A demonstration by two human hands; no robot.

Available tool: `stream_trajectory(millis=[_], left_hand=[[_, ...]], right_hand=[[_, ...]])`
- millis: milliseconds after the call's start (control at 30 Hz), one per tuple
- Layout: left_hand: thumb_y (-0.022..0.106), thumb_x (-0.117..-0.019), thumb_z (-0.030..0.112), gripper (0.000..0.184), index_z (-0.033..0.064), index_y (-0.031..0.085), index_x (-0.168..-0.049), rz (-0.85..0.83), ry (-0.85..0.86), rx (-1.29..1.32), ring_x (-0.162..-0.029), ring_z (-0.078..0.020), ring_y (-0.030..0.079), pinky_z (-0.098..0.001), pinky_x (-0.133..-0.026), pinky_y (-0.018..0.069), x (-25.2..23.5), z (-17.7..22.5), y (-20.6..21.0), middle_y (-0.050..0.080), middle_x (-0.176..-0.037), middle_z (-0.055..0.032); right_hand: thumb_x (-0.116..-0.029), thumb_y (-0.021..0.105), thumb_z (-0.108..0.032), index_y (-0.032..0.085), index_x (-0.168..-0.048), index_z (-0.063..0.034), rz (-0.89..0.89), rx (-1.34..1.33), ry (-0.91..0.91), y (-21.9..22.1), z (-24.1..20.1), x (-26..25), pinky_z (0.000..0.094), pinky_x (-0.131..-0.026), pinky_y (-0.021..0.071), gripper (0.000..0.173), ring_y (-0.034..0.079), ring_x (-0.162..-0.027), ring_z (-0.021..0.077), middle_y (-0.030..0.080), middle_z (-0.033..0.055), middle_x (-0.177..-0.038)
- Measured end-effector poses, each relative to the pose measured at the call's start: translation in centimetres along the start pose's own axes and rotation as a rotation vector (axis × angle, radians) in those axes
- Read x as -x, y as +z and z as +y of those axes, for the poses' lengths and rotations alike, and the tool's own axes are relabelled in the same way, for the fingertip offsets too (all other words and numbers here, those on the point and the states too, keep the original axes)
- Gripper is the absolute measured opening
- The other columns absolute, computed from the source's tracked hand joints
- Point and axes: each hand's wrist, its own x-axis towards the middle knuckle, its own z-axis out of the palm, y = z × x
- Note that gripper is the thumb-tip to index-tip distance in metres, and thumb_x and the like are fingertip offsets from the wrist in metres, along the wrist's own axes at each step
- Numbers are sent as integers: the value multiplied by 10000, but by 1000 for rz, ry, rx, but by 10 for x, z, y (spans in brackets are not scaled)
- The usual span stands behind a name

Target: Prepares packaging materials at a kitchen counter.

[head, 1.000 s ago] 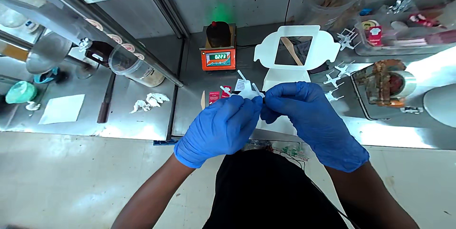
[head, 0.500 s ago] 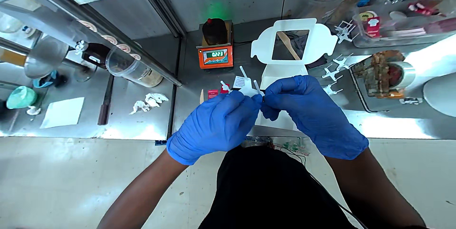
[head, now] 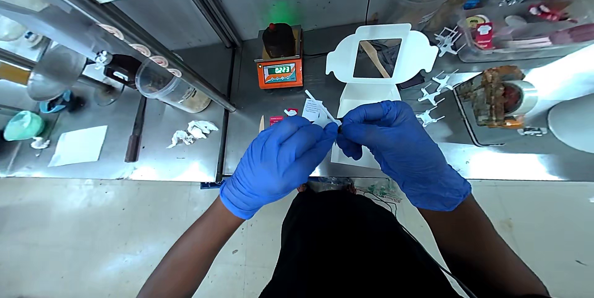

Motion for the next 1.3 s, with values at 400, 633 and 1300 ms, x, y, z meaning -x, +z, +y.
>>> stream_trajectory(millis=[400, 633, 1300], left_hand=[[728, -893, 53, 60, 5, 751, -922, 287, -599, 627, -1037, -146, 661, -288, -921, 548, -2, 21, 21, 728, -978, -62], [701, -885, 73, 108, -6, 735, -951, 216, -419, 226, -1067, -242, 662, -406, -1002, 514, -5, 21, 18, 713, -960, -116], [453, -1083, 306, 220, 275, 670, -1064, 934, -1114, 875, -797, -8, 651, -173, -721, 559, 33, 17, 8, 675, -919, 120]], right_hand=[[-878, 621, 12, 690, -858, -72, 102, 384, -352, 16, 3, 11, 124, -540, 480, 110, 565, -617, -4, 629, -47, -755], [-864, 651, -24, 710, -833, -35, 137, 685, -531, 18, 7, 10, 97, -571, 461, 68, 560, -672, -35, 644, -12, -807], [-879, 722, -206, 682, -865, -178, 105, 357, -357, -5, 29, 25, 165, -561, 511, 51, 567, -624, 5, 612, -88, -754]])
